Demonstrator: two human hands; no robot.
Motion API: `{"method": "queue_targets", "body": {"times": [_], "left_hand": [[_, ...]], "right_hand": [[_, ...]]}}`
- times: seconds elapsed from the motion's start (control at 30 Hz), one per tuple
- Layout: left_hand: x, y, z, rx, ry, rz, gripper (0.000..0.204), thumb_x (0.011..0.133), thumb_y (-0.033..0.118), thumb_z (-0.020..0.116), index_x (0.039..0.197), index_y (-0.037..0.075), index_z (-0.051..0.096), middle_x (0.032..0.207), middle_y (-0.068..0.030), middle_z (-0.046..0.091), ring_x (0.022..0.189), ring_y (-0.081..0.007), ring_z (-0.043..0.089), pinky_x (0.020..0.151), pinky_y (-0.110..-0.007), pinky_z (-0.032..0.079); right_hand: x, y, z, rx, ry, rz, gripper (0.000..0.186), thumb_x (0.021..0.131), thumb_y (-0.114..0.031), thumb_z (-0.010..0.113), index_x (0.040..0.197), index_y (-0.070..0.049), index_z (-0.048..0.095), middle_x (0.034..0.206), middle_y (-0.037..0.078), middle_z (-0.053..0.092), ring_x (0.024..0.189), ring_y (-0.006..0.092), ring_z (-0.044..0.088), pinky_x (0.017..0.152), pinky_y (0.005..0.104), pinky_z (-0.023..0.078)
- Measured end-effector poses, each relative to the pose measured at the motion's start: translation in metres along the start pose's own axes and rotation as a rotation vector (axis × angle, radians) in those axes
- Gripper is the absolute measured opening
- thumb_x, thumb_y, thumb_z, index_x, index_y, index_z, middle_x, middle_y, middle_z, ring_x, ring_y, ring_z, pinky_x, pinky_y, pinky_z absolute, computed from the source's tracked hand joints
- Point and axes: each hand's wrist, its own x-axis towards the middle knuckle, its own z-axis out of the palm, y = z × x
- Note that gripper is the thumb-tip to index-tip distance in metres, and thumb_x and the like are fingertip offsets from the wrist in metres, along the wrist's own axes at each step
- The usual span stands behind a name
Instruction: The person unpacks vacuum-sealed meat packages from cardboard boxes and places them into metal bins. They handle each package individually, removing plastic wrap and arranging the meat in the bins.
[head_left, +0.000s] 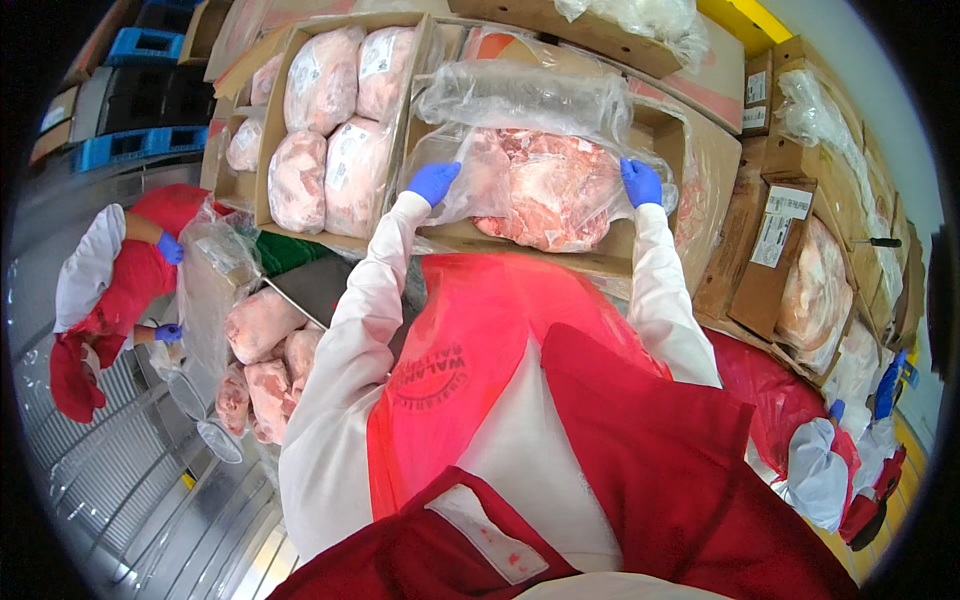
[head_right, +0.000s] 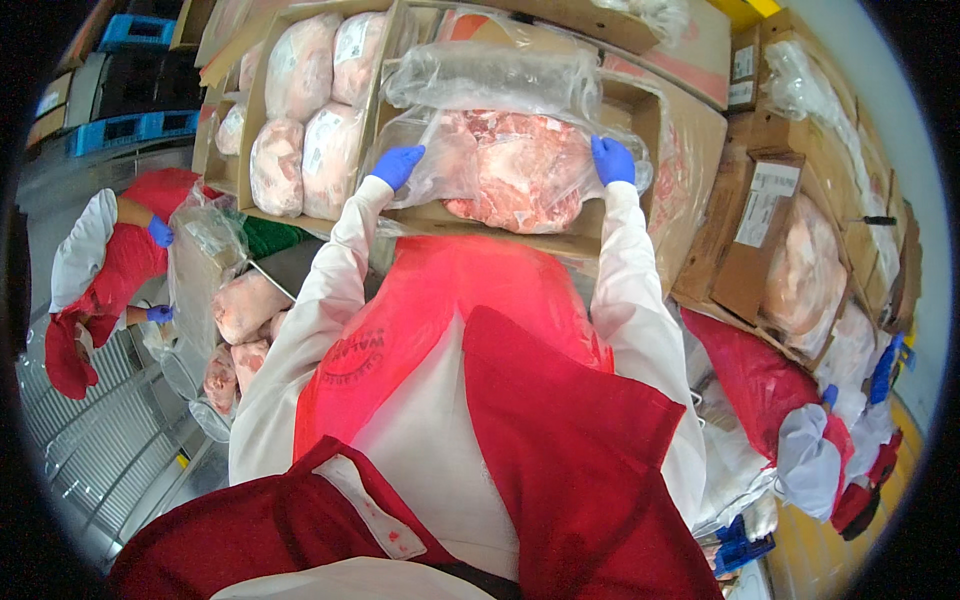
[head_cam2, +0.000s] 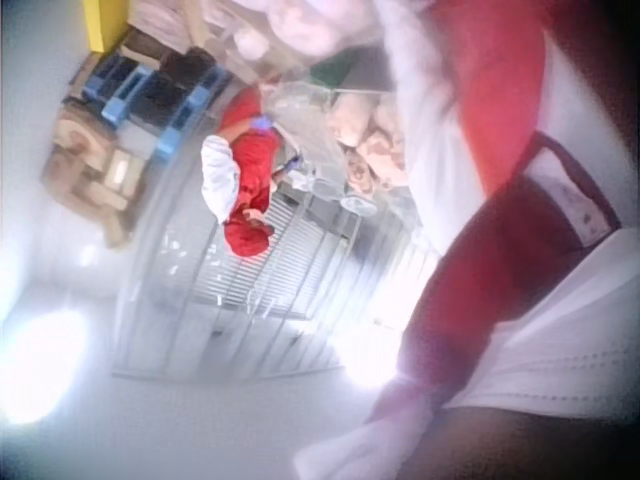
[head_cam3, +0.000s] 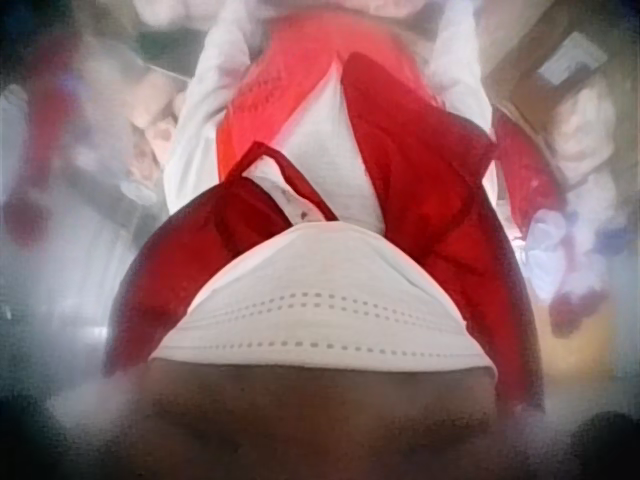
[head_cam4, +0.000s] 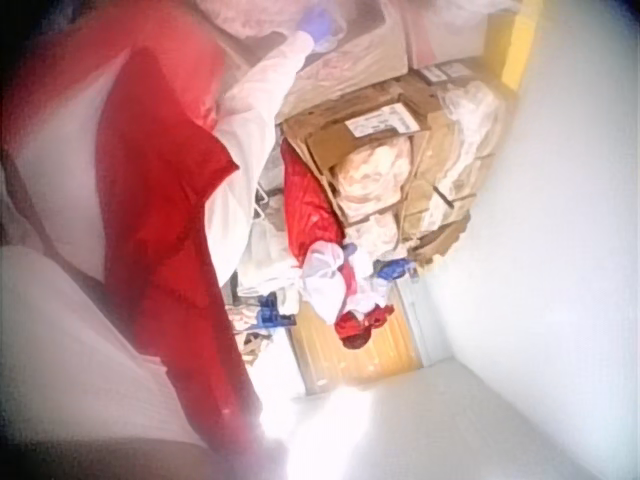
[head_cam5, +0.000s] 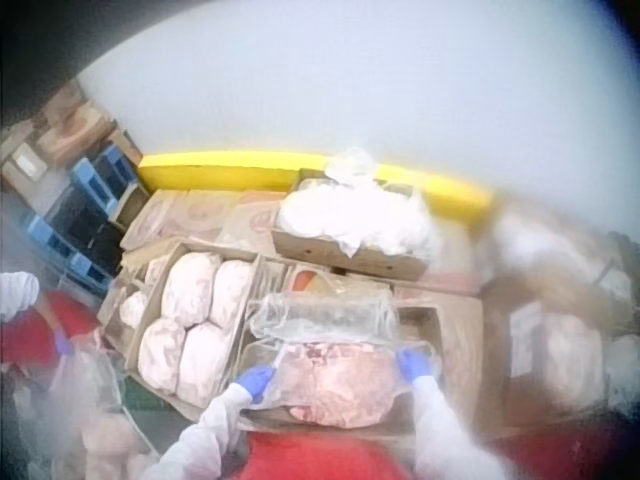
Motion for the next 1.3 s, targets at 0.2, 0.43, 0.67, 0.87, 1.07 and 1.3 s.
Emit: {"method": "queue_targets", "body": {"times": [0.2,0.43,0.67,0.87,1.07,1.3], "left_hand": [[0.04,0.042,-0.034,0.449,-0.169,-0.016,0.044,0.087,0.042,0.051,0.095,0.001,0.065,0.094,-0.0204,0.065,0.086,-0.0379,0.061,0.08,-0.042,0.046],[0.082,0.086,-0.043,0.62,0.227,-0.091,0.051,0.077,0.046,0.06,0.104,0.003,0.061,0.116,-0.0244,0.054,0.107,-0.0373,0.053,0.089,-0.044,0.044],[0.154,-0.005,0.016,0.32,0.14,-0.282,0.052,0.086,0.045,0.044,0.116,0.002,0.053,0.111,-0.026,0.057,0.106,-0.0386,0.055,0.094,-0.046,0.041],[0.137,-0.005,0.028,0.604,-0.078,0.033,0.039,0.094,0.03,0.028,0.111,0.01,0.056,0.11,-0.0243,0.058,0.099,-0.0405,0.057,0.088,-0.046,0.045],[0.137,0.041,0.002,0.521,0.153,0.34,0.041,0.093,0.035,0.032,0.1,0.006,0.06,0.095,-0.0221,0.063,0.087,-0.0353,0.062,0.075,-0.044,0.047],[0.013,0.082,-0.066,-0.514,-0.075,-0.047,0.034,0.085,0.037,0.06,0.071,0.006,0.061,0.052,0.0005,0.049,0.044,-0.0086,0.042,0.04,-0.026,0.033]], "right_hand": [[0.035,0.022,-0.013,-0.056,-0.029,0.085,0.043,0.078,-0.046,0.061,0.092,-0.005,0.061,0.098,0.02,0.061,0.089,0.0361,0.058,0.078,0.0432,0.045],[0.057,0.003,-0.018,-0.252,0.238,-0.046,0.06,0.076,-0.049,0.063,0.116,-0.005,0.054,0.117,0.024,0.053,0.105,0.0367,0.054,0.09,0.0409,0.042],[0.075,0.015,0.056,-0.105,-0.11,0.077,0.056,0.09,-0.049,0.035,0.109,-0.003,0.06,0.112,0.023,0.058,0.103,0.0388,0.055,0.093,0.0427,0.04],[0.047,0.041,0.049,-0.196,-0.116,-0.032,0.039,0.09,-0.033,0.038,0.099,0.0,0.057,0.096,0.023,0.061,0.092,0.0414,0.058,0.081,0.0472,0.045],[0.053,0.068,0.032,-0.109,0.182,0.014,0.016,0.09,-0.017,0.044,0.083,-0.005,0.052,0.064,0.014,0.056,0.052,0.0286,0.054,0.047,0.0416,0.041],[-0.055,-0.034,-0.07,1.11,0.328,0.32,0.032,0.092,-0.03,0.05,0.066,-0.013,0.049,0.05,-0.004,0.035,0.038,0.0056,0.029,0.036,0.0234,0.021]]}}
